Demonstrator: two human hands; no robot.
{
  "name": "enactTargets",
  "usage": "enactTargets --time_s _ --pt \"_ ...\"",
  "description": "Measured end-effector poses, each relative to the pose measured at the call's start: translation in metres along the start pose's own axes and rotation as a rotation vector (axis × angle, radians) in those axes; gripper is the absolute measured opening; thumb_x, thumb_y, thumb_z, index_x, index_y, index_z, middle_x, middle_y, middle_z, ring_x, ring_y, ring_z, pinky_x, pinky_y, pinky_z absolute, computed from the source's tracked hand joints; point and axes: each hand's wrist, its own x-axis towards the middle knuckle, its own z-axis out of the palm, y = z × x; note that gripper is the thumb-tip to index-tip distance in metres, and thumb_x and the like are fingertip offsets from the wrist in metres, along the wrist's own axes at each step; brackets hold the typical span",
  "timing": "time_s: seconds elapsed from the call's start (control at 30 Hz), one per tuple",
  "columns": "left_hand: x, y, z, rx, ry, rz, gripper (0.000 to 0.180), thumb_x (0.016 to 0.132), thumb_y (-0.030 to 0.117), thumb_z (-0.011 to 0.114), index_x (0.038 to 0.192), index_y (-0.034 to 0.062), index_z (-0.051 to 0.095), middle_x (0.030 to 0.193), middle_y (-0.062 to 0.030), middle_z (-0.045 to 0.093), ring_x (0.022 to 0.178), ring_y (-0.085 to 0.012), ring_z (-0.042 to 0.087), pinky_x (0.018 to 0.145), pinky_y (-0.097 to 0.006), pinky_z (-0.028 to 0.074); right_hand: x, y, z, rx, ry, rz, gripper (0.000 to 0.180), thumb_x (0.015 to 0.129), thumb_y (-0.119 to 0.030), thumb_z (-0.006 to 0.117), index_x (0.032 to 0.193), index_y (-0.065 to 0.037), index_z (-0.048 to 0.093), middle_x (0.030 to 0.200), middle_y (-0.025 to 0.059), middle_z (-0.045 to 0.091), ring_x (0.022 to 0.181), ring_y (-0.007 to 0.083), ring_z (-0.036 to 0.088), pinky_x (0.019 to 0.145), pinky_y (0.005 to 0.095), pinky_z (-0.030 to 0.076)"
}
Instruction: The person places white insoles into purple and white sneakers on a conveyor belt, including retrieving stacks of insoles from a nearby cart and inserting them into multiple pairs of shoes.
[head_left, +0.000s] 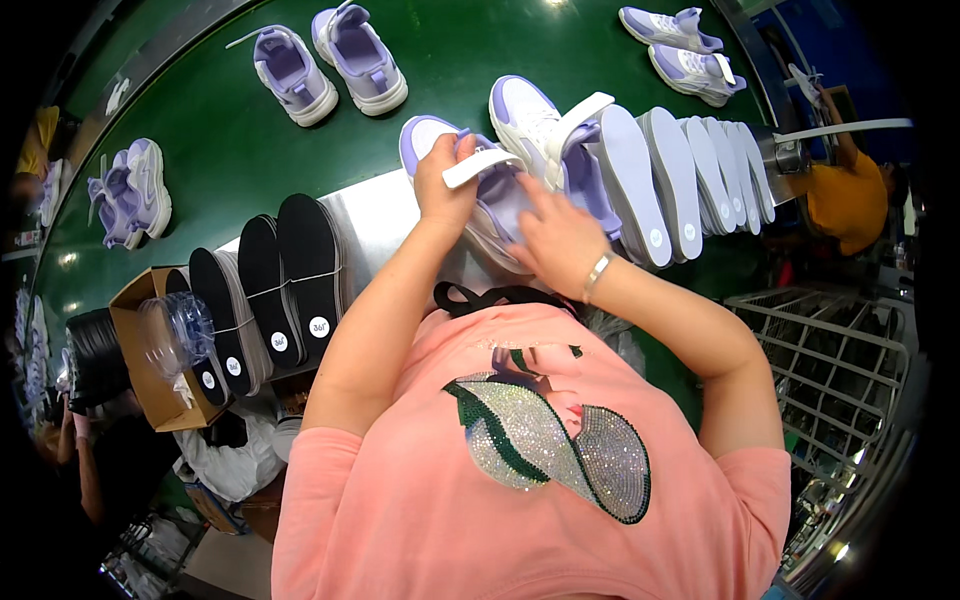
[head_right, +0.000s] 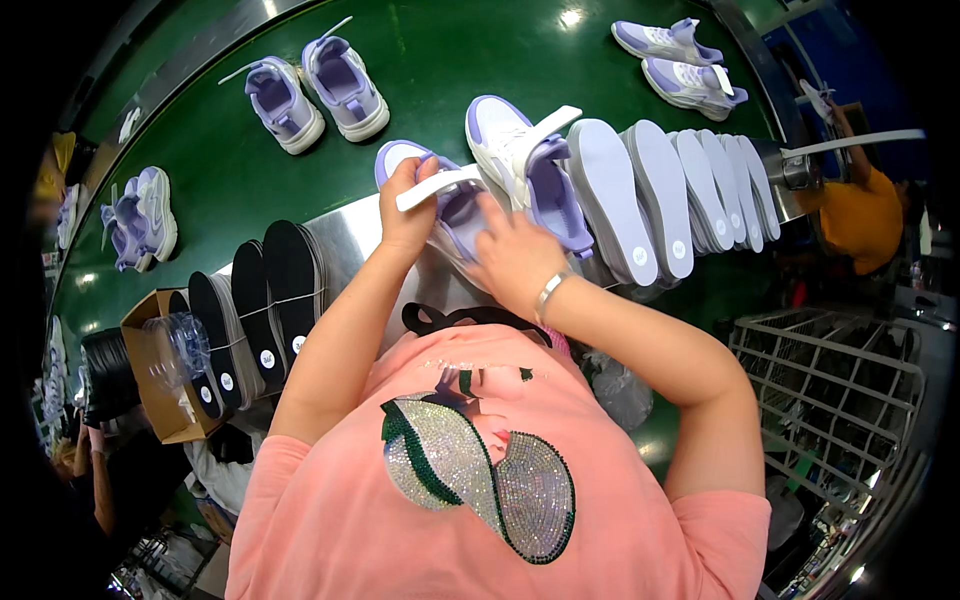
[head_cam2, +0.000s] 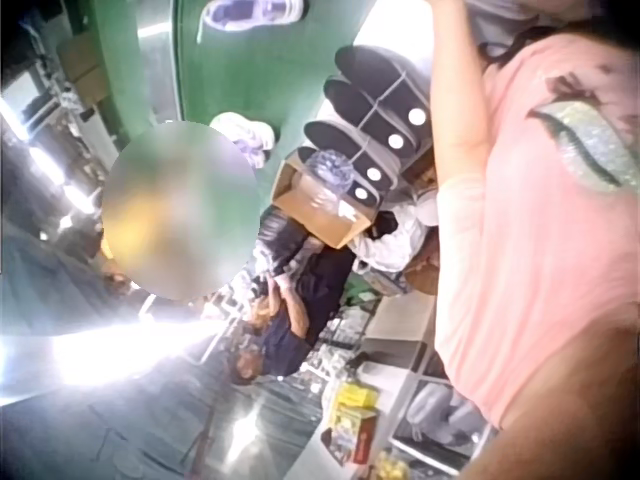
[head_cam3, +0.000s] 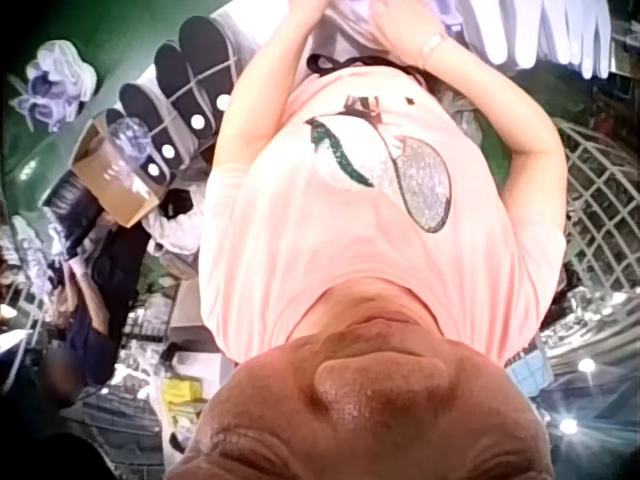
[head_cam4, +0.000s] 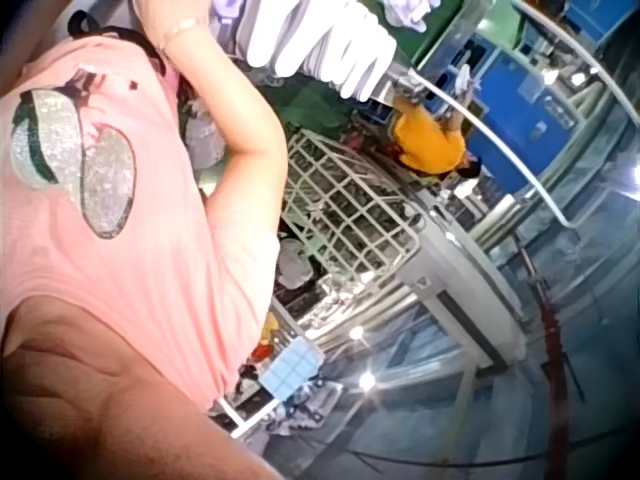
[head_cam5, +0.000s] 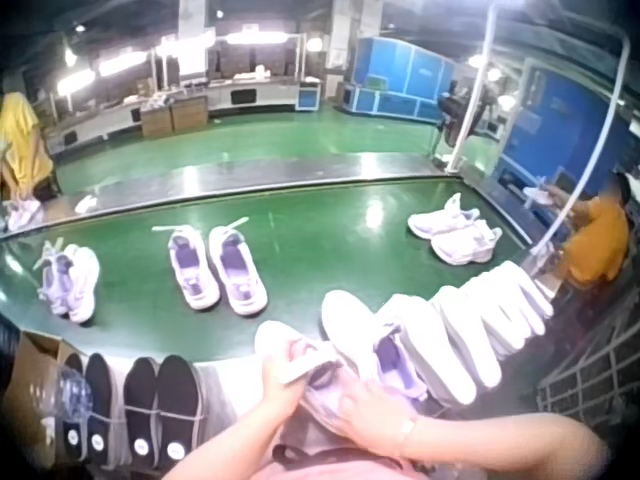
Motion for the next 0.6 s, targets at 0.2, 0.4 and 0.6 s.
enactTargets --time_s 0.2,0.4,0.6 --pt "0.001 -0.004 0.001 -0.001 0.012 -0.003 0.031 0.085 0.030 0.049 0.087 -0.0001 0.056 0.071 -0.0149 0.060 0.065 -0.0247 0.058 0.060 -0.032 0.044 -0.008 -0.002 -0.037 -0.181 -0.230 0.009 0.014 0.072 -0.017 0.055 0.078 -0.005 0.058 0.083 0.0114 0.056 0.079 0.0236 0.055 0.066 0.0337 0.044" --pt "-0.002 -0.001 0.001 -0.006 -0.016 -0.008 0.032 0.085 0.031 0.049 0.088 0.0004 0.056 0.069 -0.0142 0.060 0.062 -0.0236 0.058 0.058 -0.032 0.044 0.029 0.000 0.012 -0.103 -0.271 -0.094 0.010 0.068 -0.011 0.055 0.074 -0.004 0.061 0.081 0.0129 0.059 0.078 0.0261 0.058 0.066 0.0352 0.048" --pt "-0.002 -0.007 0.002 -0.117 -0.028 -0.019 0.030 0.085 0.029 0.050 0.086 -0.0007 0.056 0.066 -0.0110 0.058 0.058 -0.0164 0.054 0.055 -0.029 0.043 0.048 0.004 0.028 -0.024 -0.405 -0.001 0.015 0.070 -0.009 0.054 0.079 -0.004 0.064 0.086 0.0161 0.061 0.079 0.0262 0.061 0.068 0.0355 0.049"
